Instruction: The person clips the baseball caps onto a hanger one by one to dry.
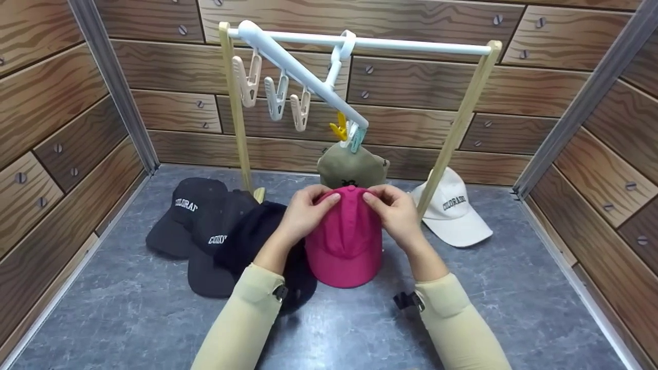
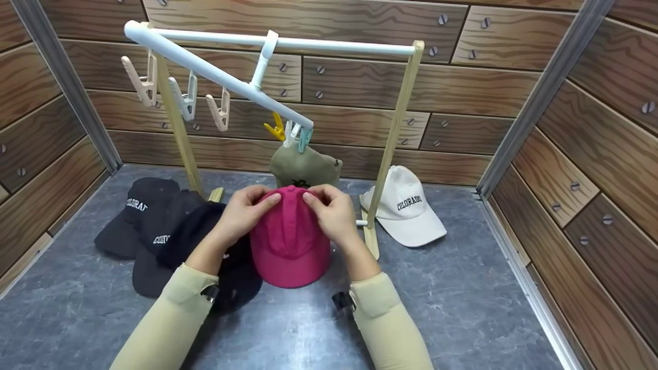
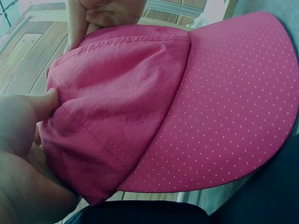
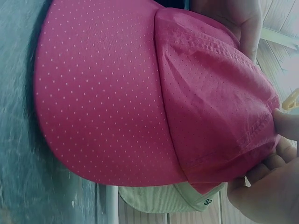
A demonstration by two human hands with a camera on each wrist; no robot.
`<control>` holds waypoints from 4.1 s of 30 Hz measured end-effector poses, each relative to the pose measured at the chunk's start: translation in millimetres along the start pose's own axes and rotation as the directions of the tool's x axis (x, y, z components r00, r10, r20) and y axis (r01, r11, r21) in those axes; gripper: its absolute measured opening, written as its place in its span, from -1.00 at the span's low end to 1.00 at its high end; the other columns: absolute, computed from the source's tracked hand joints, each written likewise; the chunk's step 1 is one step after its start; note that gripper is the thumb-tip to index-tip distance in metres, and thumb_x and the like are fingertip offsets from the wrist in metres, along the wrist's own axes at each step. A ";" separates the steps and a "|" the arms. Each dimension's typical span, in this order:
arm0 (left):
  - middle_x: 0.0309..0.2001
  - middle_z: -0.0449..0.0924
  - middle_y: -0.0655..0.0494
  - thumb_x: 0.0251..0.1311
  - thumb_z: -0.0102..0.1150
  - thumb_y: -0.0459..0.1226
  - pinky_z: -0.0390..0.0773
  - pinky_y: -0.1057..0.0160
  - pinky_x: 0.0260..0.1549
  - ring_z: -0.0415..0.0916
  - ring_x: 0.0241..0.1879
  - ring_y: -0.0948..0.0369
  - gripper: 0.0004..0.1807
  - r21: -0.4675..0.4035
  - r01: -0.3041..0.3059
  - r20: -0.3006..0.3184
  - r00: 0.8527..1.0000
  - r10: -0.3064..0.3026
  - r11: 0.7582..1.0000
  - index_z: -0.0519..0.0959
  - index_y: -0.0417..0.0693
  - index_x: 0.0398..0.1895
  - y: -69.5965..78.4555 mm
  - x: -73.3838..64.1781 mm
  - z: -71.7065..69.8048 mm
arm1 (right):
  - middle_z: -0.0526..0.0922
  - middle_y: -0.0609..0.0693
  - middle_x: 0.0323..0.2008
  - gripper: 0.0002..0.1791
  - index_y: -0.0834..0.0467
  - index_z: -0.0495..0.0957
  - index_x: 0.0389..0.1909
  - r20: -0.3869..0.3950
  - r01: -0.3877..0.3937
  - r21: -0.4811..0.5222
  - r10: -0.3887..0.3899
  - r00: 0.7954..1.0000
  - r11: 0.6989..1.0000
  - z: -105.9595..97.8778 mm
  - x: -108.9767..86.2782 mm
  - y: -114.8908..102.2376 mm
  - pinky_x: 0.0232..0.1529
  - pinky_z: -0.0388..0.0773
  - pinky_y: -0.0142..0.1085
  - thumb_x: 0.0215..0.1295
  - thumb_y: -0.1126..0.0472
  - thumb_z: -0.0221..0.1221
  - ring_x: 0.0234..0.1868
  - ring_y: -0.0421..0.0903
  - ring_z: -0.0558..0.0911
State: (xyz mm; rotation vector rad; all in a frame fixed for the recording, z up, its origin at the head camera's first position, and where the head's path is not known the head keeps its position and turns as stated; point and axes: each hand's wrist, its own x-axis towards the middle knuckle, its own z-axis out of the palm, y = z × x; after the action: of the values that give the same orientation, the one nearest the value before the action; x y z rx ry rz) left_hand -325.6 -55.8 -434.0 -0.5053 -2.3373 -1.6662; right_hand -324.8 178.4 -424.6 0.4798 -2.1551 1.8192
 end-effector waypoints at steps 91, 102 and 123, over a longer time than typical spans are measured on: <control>-0.09 0.80 -0.06 0.62 0.27 -0.32 0.55 0.29 -0.10 0.62 -0.13 0.21 -0.82 -0.031 -0.069 -0.202 0.977 0.061 0.997 0.80 -0.27 -0.05 37.7 64.8 -20.7 | 0.80 0.02 -0.18 -0.72 0.31 0.79 0.01 0.063 0.064 -0.163 -0.054 0.997 0.985 17.4 84.5 -30.2 -0.09 0.56 -0.36 0.47 0.17 0.44 -0.16 -0.16 0.66; -0.09 0.79 -0.02 0.63 0.27 -0.30 0.56 0.29 -0.13 0.61 -0.15 0.24 -0.82 -0.055 -0.049 -0.172 0.984 0.039 0.997 0.80 -0.23 -0.02 35.1 64.1 -21.7 | 0.79 0.11 -0.07 -0.58 0.30 0.74 0.12 0.006 -0.001 -0.211 0.002 1.000 0.977 21.5 96.2 -39.1 0.02 0.56 -0.31 0.54 0.02 0.37 -0.05 -0.09 0.66; -0.14 0.81 -0.01 0.60 0.31 -0.31 0.53 0.30 -0.14 0.58 -0.19 0.25 -0.82 -0.029 -0.079 -0.171 0.983 0.073 0.996 0.80 -0.25 -0.04 30.5 61.2 -26.5 | 0.80 0.08 -0.20 -0.58 0.28 0.78 -0.01 -0.038 -0.065 -0.337 0.055 0.998 0.939 34.9 110.4 -53.8 -0.15 0.55 -0.30 0.59 -0.04 0.30 -0.20 -0.07 0.65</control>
State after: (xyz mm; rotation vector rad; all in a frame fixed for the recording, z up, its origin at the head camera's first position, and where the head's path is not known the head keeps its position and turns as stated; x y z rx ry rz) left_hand -369.7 -62.9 -375.8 -0.4351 -2.1448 -1.6499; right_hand -401.9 127.9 -336.3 0.3090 -2.4194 1.4258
